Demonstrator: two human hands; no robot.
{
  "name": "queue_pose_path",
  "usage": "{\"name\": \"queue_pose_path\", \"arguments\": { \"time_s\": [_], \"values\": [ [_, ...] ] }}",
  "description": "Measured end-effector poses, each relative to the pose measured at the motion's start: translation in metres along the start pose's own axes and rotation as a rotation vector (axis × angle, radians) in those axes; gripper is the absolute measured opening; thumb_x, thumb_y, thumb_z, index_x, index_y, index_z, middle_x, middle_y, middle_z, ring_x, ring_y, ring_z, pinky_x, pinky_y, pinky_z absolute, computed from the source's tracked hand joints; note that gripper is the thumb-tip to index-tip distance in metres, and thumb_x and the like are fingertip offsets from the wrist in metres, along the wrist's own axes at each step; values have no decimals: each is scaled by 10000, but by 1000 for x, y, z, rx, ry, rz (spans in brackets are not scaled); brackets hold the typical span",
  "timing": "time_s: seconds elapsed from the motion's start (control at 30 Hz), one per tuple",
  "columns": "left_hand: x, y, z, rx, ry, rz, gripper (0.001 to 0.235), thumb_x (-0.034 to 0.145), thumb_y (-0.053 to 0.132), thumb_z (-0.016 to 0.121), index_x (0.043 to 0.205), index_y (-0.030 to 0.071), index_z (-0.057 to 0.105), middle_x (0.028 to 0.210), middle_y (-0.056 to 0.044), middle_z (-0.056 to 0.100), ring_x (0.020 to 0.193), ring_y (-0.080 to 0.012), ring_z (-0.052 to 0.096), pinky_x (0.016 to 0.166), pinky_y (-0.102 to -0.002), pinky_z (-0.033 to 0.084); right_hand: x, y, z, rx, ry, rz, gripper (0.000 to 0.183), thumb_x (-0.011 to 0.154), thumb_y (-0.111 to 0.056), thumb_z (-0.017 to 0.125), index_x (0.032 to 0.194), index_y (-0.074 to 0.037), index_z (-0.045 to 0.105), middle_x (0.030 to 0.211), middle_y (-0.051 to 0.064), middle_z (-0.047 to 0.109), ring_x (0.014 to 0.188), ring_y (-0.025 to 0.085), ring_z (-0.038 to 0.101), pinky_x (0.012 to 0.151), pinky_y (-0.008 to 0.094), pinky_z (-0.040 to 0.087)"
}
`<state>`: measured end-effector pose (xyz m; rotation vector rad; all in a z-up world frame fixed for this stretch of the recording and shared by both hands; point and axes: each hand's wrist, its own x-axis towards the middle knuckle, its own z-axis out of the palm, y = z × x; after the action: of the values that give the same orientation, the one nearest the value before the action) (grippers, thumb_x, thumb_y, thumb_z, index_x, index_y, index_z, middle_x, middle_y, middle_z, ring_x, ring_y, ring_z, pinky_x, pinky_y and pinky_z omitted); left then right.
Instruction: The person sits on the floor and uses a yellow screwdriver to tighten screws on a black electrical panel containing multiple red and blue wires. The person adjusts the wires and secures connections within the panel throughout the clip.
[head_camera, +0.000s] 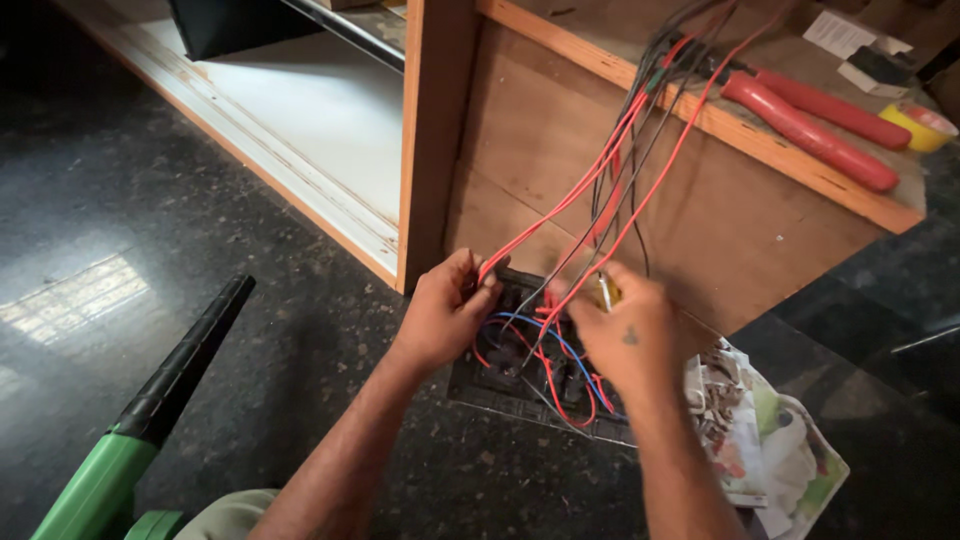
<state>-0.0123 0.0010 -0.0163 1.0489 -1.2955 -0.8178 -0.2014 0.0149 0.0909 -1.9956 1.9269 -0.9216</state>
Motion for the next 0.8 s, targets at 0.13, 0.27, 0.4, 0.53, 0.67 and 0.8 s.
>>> {"name": "queue_pose_path", "arguments": {
  "time_s": [0.13, 0.27, 0.4, 0.53, 0.67, 0.8],
  "values": [
    [-2, 2, -3, 3, 6, -1, 111, 955, 53, 683, 915, 14, 586, 761, 3, 606, 732, -34, 519, 640, -230, 478, -8, 4, -11, 36, 58, -109, 352, 857, -392, 765, 1050, -98, 792, 680, 142, 705, 615, 223, 685, 595, 394, 511],
    [-2, 0, -2, -144, -35, -18, 82, 955, 19, 659, 968, 17, 578, 844, 22, 619, 799, -24, 558, 700, -212, 499, -7, 9, -11, 46, 40, -133, 285, 886, -319, 752, 1004, -63, 798, 656, 117, 701, 578, 191, 661, 572, 358, 502],
    [-2, 0, 0, -137, -19, -29, 64, 973, 26, 651, 1026, 35, 616, 853, 34, 639, 805, -14, 569, 719, -199, 507, -1, 26, -3, 628, -235, 133, 252, 868, -204, 778, 1052, -34, 805, 647, 13, 597, 473, 78, 446, 421, 275, 377],
    [-1, 3, 0, -129, -18, -18, 73, 958, 16, 672, 1006, 34, 619, 811, 36, 611, 760, -17, 546, 669, -206, 484, 0, 43, 0, 870, -260, 173, 240, 880, -175, 762, 1034, 8, 750, 725, -9, 642, 457, 38, 439, 402, 212, 334],
    [-5, 9, -2, -83, -16, -73, 108, 955, 26, 699, 944, 31, 592, 742, 31, 564, 675, -25, 489, 581, -218, 433, -2, 40, 8, 937, -178, 140, 196, 878, -171, 755, 983, -15, 699, 774, 5, 681, 450, 39, 432, 391, 216, 323],
    [-6, 13, -3, -101, 12, -3, 130, 957, 15, 708, 927, 37, 584, 753, 45, 550, 699, -12, 475, 592, -207, 423, -3, 39, 9, 1020, -203, 173, 143, 913, -172, 718, 923, -111, 588, 785, 14, 694, 436, 43, 423, 381, 211, 310]
  ]
}}
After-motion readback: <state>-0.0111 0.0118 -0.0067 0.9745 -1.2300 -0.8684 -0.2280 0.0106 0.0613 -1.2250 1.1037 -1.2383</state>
